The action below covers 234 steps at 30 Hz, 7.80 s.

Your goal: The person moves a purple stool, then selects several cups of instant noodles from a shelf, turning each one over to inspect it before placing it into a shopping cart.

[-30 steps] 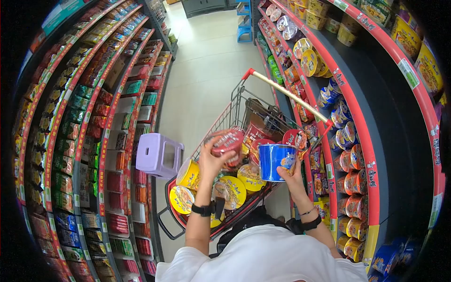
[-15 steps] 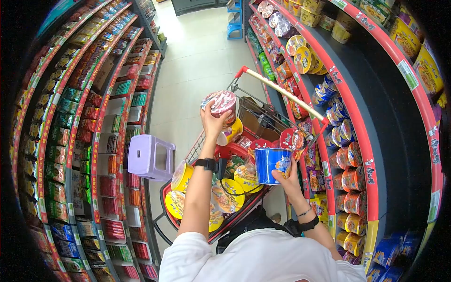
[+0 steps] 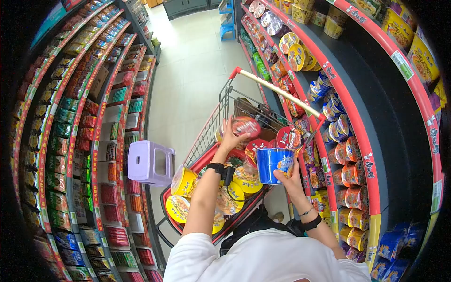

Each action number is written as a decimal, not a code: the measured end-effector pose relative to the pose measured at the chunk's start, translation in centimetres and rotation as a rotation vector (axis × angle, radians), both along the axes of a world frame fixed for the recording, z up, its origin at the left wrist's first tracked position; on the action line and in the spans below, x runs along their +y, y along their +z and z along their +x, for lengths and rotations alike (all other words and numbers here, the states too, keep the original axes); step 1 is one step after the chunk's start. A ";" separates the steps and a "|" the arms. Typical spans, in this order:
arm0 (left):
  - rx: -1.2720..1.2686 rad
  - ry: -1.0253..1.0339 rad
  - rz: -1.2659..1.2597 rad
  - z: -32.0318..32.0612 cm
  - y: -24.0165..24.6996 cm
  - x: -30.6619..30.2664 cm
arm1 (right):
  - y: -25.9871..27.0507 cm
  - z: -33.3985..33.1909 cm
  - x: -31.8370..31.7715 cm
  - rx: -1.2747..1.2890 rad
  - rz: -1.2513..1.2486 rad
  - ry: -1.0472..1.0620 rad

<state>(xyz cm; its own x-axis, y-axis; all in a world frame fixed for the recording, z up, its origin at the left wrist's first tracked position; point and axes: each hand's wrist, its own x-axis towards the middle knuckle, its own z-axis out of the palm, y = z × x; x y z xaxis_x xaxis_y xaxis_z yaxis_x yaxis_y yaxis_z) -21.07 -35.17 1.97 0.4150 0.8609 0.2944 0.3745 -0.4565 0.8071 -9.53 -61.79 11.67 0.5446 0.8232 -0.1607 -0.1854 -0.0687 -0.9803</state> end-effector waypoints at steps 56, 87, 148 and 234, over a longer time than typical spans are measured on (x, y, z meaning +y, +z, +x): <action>-0.193 -1.720 -0.174 23.3 24.4 -53.2 | 11.4 5.0 -39.7 -0.763 0.243 -1.649; -0.519 -1.181 -1.910 16.5 25.7 -40.5 | 15.4 7.4 -30.6 -0.824 0.338 -0.718; -0.318 -0.737 0.001 17.1 18.3 -29.0 | 7.7 8.0 -18.9 -0.446 0.173 -0.648; -0.831 -0.967 -1.593 11.5 23.9 -32.5 | 18.6 7.1 -17.9 -1.206 0.172 -0.583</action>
<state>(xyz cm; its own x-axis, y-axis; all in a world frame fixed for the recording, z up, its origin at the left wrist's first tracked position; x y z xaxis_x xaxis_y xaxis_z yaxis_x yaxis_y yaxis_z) -9.59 -67.63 25.91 0.9923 0.1217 -0.0215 -0.1011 0.8996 0.4248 -2.45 -79.65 30.26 0.5466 0.3866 0.7428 0.8305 -0.1372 -0.5398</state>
